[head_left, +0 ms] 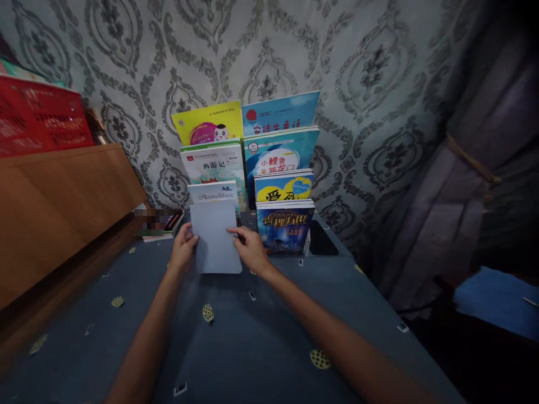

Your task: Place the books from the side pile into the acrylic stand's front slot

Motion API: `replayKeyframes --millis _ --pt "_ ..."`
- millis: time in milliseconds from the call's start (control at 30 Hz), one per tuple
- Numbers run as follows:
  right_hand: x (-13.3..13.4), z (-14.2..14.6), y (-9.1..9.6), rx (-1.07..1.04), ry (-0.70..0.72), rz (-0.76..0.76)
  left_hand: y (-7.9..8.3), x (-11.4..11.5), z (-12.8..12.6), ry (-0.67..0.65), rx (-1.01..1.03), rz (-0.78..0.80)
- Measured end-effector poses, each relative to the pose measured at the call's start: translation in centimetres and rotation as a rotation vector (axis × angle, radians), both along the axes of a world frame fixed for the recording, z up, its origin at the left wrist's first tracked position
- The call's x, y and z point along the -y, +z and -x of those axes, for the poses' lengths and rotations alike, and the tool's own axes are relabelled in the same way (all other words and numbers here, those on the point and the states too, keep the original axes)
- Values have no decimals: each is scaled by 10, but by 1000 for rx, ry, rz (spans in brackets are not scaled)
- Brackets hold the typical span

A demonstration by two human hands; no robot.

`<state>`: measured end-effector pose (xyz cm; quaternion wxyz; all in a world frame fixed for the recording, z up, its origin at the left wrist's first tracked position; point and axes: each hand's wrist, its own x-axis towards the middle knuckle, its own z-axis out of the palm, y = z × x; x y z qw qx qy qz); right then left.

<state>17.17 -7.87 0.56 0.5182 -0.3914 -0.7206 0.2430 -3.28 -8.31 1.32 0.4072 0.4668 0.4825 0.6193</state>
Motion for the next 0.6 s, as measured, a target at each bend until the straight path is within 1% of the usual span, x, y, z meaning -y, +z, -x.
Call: replayKeyframes --millis 200,300,400,500,600 --pt "-19 2 13 18 -47 -35 11 -27 -1 -7 -36 -150" --pt "-29 5 23 15 -68 -41 17 -43 0 -4 -57 -213" --pt "-38 7 38 32 -99 -56 25 -60 2 9 -70 -279" --pt "-46 8 55 60 -120 -123 34 -75 3 40 -91 -375" --pt "-53 8 70 63 -110 -194 45 -87 5 79 -176 -484"
